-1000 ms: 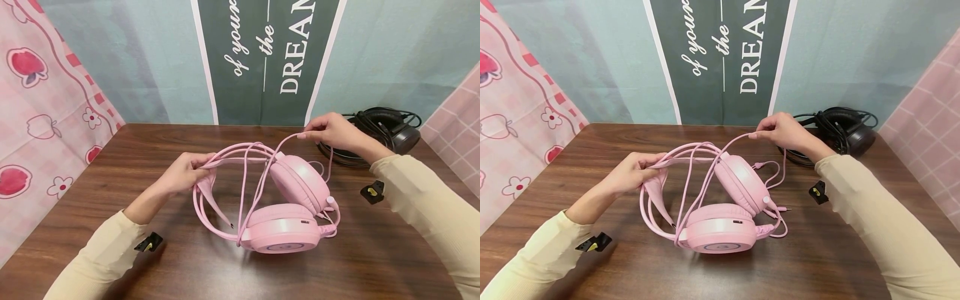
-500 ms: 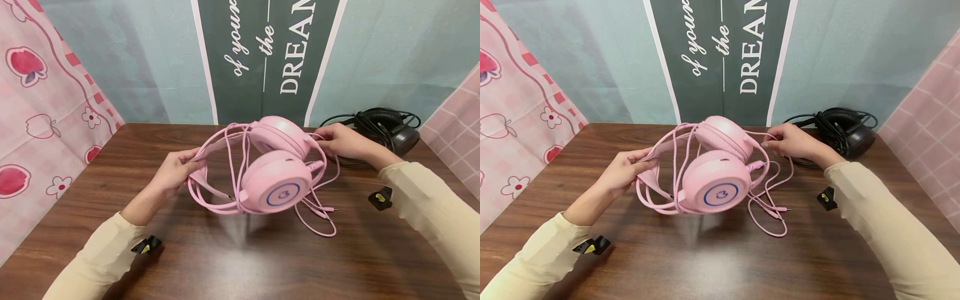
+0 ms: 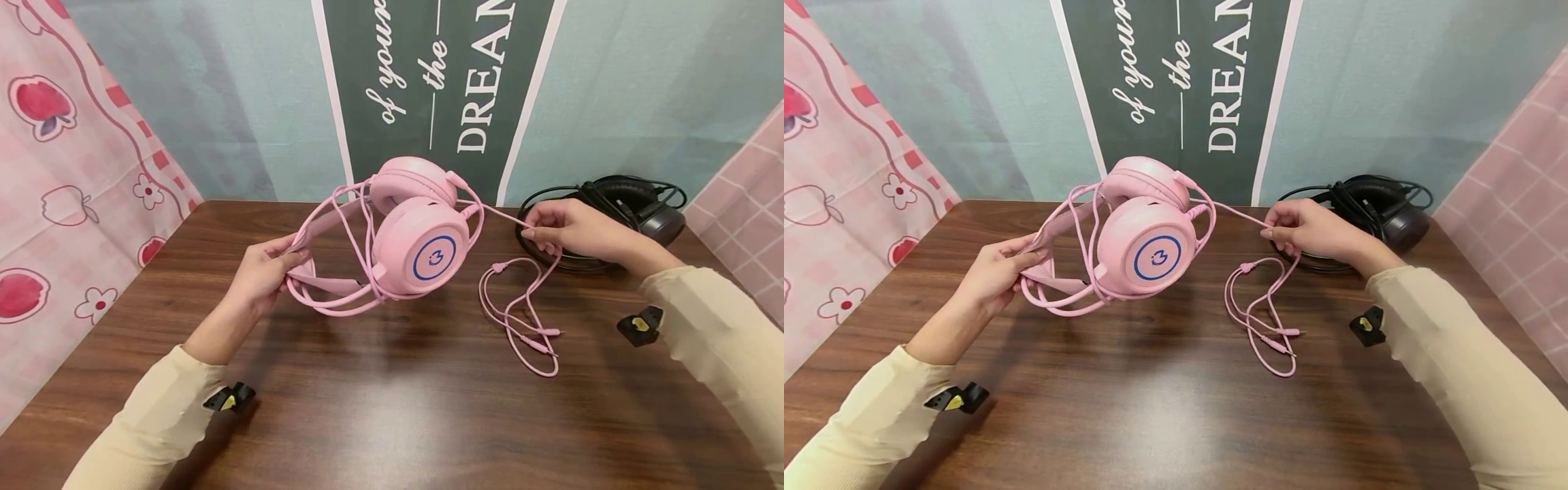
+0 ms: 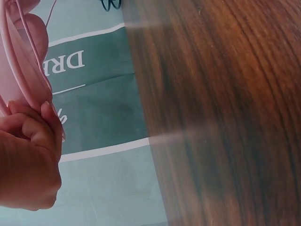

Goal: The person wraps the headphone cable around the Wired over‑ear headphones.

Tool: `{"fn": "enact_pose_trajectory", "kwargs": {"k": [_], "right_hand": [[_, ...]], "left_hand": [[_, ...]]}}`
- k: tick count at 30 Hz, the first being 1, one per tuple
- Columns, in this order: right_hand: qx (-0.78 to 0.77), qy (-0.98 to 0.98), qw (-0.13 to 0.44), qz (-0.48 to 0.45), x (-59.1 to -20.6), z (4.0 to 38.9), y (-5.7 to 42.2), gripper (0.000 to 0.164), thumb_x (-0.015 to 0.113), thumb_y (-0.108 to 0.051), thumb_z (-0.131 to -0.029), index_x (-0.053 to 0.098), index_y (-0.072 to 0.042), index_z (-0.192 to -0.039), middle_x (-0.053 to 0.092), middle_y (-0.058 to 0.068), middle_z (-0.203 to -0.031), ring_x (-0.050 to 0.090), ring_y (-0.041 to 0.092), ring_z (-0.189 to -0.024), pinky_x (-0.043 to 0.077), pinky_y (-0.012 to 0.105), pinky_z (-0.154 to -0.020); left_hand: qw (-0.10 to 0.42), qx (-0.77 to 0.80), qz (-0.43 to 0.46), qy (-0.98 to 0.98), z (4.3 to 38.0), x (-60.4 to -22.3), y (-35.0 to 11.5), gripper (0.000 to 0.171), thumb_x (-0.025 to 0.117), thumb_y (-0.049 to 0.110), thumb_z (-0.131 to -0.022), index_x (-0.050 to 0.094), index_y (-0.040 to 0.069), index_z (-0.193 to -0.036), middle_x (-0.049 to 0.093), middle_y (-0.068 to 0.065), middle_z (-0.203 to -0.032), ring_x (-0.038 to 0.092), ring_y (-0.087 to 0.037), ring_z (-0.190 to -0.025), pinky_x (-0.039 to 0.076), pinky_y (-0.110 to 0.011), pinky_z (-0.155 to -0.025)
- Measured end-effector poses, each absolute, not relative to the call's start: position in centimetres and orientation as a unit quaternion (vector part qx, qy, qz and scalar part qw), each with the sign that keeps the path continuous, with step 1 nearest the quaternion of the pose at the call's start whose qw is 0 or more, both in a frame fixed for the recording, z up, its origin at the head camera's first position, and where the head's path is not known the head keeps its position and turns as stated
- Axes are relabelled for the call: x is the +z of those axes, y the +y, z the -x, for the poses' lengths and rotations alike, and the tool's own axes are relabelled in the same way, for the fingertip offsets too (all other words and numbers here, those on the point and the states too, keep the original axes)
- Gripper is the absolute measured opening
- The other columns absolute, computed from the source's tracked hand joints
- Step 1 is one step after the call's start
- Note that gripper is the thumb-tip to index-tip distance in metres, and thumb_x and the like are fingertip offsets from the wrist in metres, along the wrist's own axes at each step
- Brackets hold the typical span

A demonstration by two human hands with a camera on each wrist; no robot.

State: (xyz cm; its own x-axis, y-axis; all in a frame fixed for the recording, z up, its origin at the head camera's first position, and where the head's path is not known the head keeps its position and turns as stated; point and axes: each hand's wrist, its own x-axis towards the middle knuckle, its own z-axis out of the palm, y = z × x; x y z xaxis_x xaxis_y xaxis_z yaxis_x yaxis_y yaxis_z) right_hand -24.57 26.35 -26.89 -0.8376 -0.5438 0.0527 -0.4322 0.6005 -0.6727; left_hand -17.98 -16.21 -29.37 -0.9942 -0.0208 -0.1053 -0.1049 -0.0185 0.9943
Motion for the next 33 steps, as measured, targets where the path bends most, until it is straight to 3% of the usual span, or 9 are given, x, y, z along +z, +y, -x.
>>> {"fn": "enact_pose_trajectory", "kwargs": {"k": [7,13,20,23,28,33], "right_hand": [[-0.348,0.883,0.103,0.298,-25.9,24.6,26.3,0.008,0.056,-0.005,-0.09,0.055,0.003,-0.087,0.053,0.01,-0.061,0.052,0.018,-0.05,0.047,0.028,-0.044],[-0.336,0.878,0.162,0.301,-25.2,24.7,26.2,0.007,0.052,-0.003,-0.091,0.056,0.003,-0.088,0.055,0.01,-0.066,0.054,0.017,-0.056,0.051,0.03,-0.05],[-0.355,0.848,0.196,0.34,-25.9,24.5,26.8,0.007,0.049,-0.003,-0.093,0.054,0.003,-0.094,0.056,0.012,-0.068,0.057,0.02,-0.06,0.051,0.03,-0.055],[-0.336,0.846,0.199,0.363,-26.3,24.4,27.1,0.008,0.05,-0.004,-0.092,0.058,-0.002,-0.091,0.057,0.009,-0.068,0.058,0.019,-0.062,0.05,0.028,-0.057],[-0.337,0.843,0.196,0.372,-26.1,24.3,27.1,0.008,0.049,0.0,-0.092,0.056,-0.001,-0.088,0.057,0.009,-0.074,0.059,0.018,-0.067,0.053,0.028,-0.061],[-0.296,0.888,0.13,0.327,-25.1,24.1,27.1,0.008,0.054,-0.004,-0.091,0.06,-0.001,-0.089,0.058,0.005,-0.07,0.056,0.013,-0.063,0.049,0.024,-0.057]], "left_hand": [[0.028,0.742,0.057,0.667,18.0,-29.0,-16.2,0.045,0.052,-0.003,-0.089,0.038,-0.01,-0.131,0.06,0.002,-0.063,0.046,-0.001,-0.038,0.032,-0.009,-0.033],[0.022,0.764,0.062,0.642,17.9,-28.6,-16.1,0.041,0.052,-0.002,-0.089,0.04,-0.007,-0.128,0.06,-0.001,-0.063,0.047,-0.004,-0.038,0.033,-0.01,-0.034],[0.003,0.81,0.053,0.584,17.7,-28.0,-17.2,0.014,0.052,-0.004,-0.089,0.06,0.004,-0.096,0.058,-0.004,-0.056,0.049,-0.007,-0.038,0.034,-0.01,-0.033],[0.003,0.828,0.053,0.558,17.6,-27.8,-17.9,0.018,0.052,-0.006,-0.088,0.065,0.007,-0.085,0.059,-0.006,-0.055,0.051,-0.009,-0.038,0.034,-0.01,-0.033],[0.001,0.836,0.055,0.546,17.5,-27.6,-18.6,0.017,0.054,-0.005,-0.087,0.066,0.006,-0.083,0.06,-0.008,-0.056,0.052,-0.011,-0.039,0.034,-0.011,-0.033],[-0.002,0.838,0.056,0.544,17.3,-27.6,-19.0,0.018,0.054,-0.006,-0.087,0.067,0.006,-0.082,0.06,-0.009,-0.057,0.051,-0.01,-0.039,0.033,-0.011,-0.033]]}}
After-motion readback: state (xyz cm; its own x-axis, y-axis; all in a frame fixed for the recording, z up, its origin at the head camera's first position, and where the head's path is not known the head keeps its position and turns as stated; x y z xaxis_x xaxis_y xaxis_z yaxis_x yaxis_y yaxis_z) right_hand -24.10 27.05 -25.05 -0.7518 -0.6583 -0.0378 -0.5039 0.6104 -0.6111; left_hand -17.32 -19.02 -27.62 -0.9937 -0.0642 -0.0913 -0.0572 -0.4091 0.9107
